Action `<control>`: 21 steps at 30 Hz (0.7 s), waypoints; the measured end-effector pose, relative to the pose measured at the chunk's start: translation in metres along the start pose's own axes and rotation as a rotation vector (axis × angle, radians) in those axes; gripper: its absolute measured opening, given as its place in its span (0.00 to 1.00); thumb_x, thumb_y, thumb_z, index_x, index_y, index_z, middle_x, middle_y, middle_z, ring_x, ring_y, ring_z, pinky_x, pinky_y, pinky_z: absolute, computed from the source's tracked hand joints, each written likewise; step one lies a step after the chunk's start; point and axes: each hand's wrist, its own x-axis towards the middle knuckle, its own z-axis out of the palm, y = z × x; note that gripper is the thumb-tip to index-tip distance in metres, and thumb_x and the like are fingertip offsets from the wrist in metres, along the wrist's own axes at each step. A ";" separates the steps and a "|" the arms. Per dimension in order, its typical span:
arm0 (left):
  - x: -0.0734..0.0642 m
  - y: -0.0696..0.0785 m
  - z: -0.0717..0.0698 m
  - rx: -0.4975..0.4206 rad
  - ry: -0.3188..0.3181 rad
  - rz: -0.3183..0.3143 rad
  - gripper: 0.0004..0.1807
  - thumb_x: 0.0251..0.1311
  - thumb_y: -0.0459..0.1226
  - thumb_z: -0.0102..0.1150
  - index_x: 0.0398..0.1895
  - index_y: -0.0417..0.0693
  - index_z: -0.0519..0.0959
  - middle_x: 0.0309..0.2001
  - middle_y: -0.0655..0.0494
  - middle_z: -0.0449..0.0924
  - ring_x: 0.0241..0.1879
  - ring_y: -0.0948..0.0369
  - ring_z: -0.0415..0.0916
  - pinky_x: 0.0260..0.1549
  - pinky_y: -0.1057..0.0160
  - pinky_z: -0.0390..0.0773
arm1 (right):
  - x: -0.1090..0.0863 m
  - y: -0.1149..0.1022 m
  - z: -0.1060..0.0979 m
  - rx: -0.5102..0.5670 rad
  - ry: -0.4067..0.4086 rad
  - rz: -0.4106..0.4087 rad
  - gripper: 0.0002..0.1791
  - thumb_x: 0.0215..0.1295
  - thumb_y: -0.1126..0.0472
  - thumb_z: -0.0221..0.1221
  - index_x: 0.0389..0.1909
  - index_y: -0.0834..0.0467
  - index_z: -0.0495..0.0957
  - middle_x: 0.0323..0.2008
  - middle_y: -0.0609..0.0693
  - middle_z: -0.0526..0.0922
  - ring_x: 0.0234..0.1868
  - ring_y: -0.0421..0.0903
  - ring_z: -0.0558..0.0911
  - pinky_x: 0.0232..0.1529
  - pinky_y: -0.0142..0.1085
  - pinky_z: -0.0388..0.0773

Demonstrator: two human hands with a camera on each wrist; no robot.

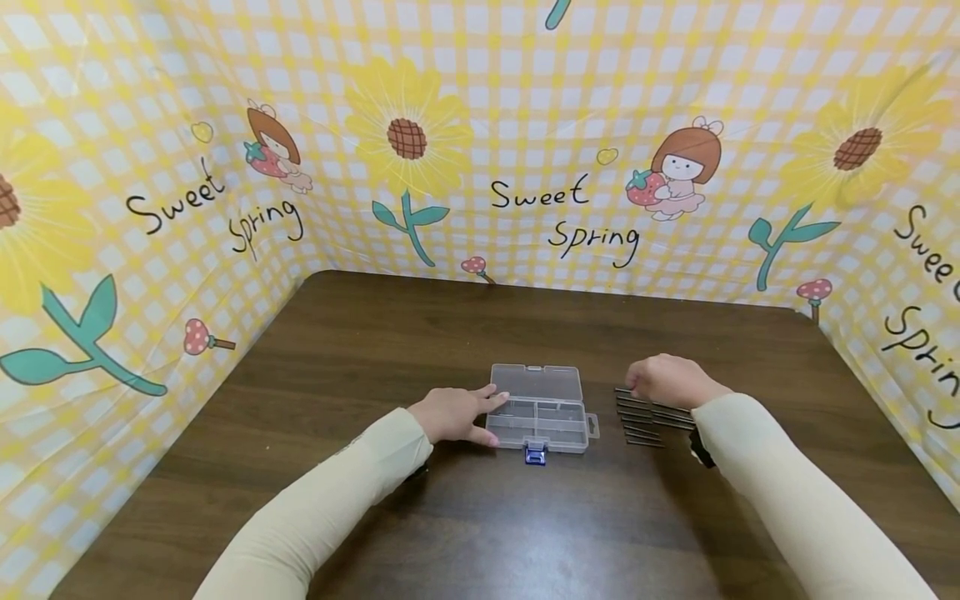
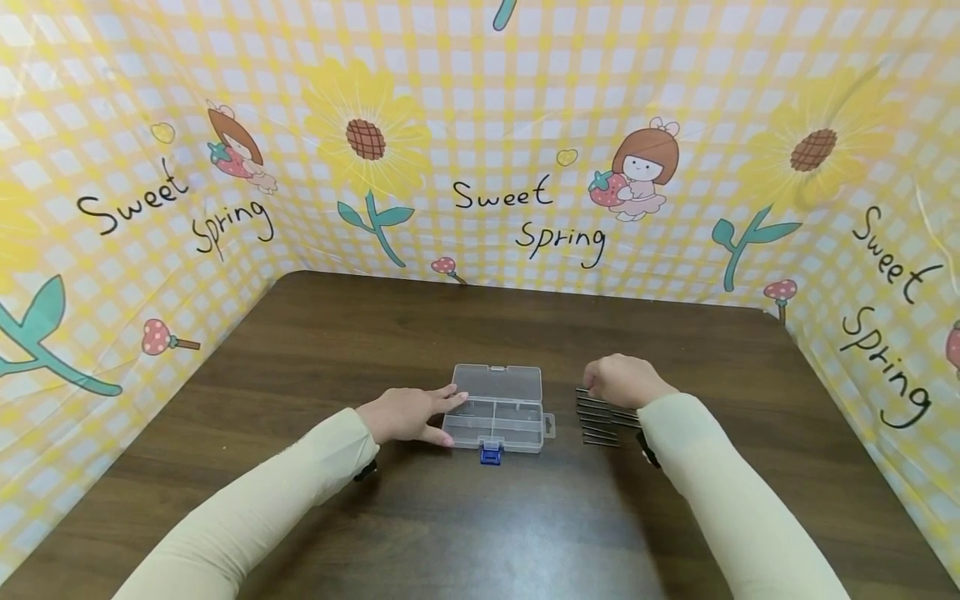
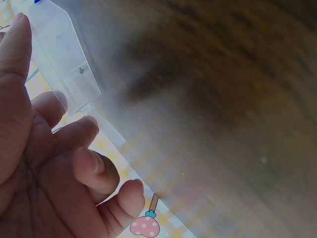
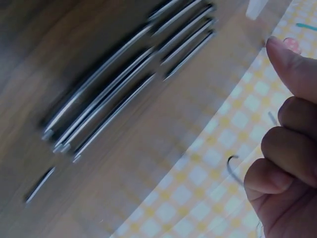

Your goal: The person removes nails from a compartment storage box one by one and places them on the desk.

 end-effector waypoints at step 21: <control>0.000 -0.002 0.002 -0.008 0.000 -0.018 0.43 0.54 0.61 0.59 0.73 0.63 0.60 0.72 0.58 0.57 0.62 0.54 0.69 0.45 0.53 0.75 | 0.072 -0.098 0.001 -0.071 -0.080 -0.122 0.04 0.62 0.60 0.63 0.36 0.54 0.84 0.38 0.47 0.85 0.37 0.44 0.82 0.40 0.42 0.78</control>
